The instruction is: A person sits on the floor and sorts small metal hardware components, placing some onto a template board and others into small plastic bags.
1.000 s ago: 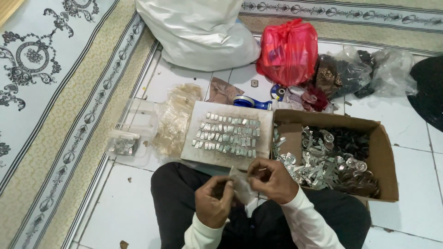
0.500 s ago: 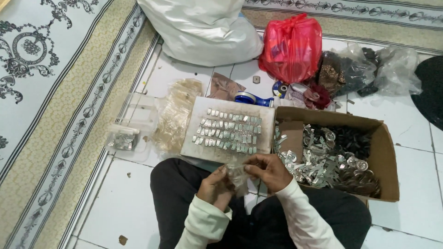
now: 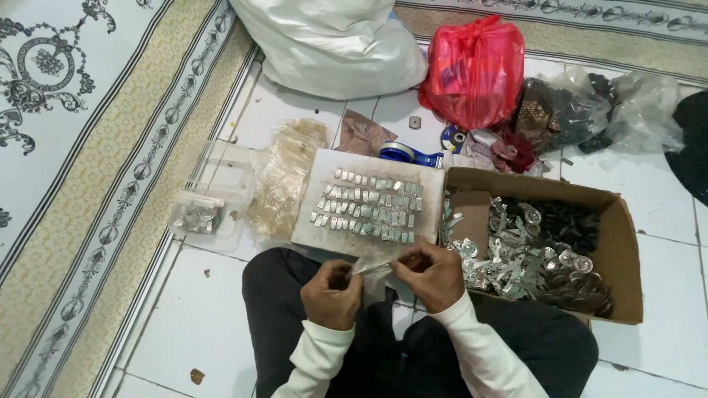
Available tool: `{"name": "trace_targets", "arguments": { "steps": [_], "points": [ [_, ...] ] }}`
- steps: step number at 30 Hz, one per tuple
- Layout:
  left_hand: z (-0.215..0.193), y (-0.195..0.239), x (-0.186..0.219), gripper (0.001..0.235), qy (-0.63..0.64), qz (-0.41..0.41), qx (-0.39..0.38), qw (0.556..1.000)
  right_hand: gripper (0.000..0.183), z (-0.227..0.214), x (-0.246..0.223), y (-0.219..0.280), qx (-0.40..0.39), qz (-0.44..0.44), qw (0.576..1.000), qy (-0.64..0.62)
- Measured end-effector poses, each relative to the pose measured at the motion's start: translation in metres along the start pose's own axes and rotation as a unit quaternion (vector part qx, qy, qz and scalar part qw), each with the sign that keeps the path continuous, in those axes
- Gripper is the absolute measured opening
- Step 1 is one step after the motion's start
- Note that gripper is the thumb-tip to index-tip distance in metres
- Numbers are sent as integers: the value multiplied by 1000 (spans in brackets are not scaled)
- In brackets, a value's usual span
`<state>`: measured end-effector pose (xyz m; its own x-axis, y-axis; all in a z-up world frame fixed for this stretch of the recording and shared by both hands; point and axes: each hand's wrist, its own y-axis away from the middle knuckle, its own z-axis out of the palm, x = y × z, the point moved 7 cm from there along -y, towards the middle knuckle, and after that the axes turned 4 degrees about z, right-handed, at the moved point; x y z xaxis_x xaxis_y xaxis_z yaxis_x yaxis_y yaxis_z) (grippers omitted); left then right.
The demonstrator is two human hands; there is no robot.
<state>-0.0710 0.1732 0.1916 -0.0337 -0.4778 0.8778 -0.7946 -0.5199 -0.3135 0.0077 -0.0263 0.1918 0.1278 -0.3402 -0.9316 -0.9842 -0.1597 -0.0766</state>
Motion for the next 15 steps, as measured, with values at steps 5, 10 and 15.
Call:
{"name": "trace_targets", "arguments": {
  "steps": [5, 10, 15],
  "points": [
    [5, 0, 7, 14, -61, 51, 16, 997, 14, 6, -32, 8, 40, -107, 989, 89],
    [17, -1, -19, 11, -32, -6, -34, 999, 27, 10, -63, 24, -17, -271, 954, 128],
    [21, -11, -29, 10, -23, -37, -87, 995, 36, 38, -43, 28, -168, -285, 914, 234]
  ]
}}
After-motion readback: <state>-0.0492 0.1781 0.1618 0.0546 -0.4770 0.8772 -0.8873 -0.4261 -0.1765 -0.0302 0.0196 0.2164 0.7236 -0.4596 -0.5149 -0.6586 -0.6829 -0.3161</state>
